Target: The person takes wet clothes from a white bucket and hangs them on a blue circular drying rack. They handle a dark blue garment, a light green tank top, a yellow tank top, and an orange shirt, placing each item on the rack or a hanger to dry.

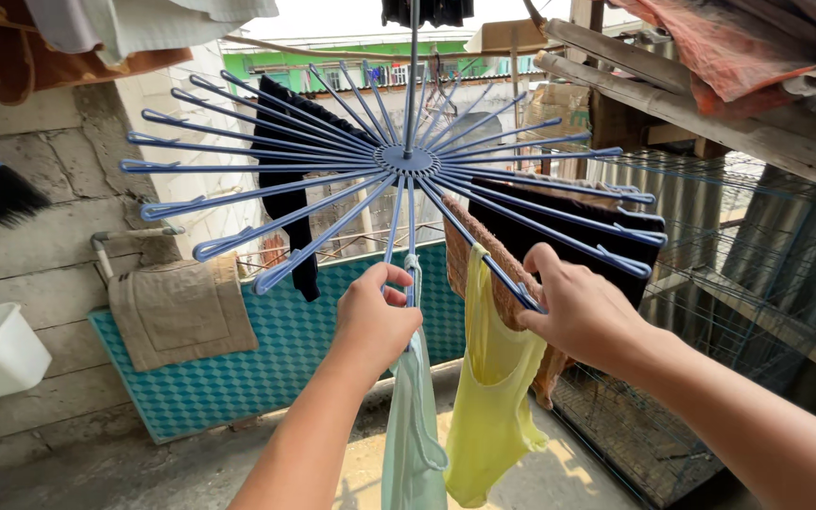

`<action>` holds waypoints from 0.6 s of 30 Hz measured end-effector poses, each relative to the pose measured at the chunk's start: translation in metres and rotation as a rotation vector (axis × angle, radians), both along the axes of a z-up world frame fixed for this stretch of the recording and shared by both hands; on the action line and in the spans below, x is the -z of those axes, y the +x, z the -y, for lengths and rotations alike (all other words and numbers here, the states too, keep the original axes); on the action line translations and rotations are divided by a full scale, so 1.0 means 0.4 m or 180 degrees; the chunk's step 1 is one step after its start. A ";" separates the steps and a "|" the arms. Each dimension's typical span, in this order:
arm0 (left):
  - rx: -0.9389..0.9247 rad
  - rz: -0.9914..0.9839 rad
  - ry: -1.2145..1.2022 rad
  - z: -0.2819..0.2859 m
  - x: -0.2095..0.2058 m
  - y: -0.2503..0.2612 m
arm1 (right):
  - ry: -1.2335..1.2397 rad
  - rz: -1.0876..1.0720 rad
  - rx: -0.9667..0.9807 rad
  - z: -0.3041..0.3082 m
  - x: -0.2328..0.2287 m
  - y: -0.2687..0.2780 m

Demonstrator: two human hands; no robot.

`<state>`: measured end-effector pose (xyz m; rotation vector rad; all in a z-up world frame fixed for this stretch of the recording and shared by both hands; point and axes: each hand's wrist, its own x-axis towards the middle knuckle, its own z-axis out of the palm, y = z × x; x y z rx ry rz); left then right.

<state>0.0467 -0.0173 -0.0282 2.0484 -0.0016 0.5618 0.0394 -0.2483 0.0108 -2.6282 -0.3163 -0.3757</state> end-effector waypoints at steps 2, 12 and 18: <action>0.0213 -0.0062 -0.0309 0.030 -0.015 -0.008 | -0.0537 0.1596 -0.0224 0.007 0.001 -0.029; 0.1025 -0.0015 -0.1910 -0.035 0.035 -0.057 | -0.0020 0.2211 -0.2007 -0.173 0.066 -0.177; 0.0565 -0.1017 -0.2141 -0.272 0.208 -0.108 | -0.0274 0.0819 -0.1951 -0.386 0.214 -0.182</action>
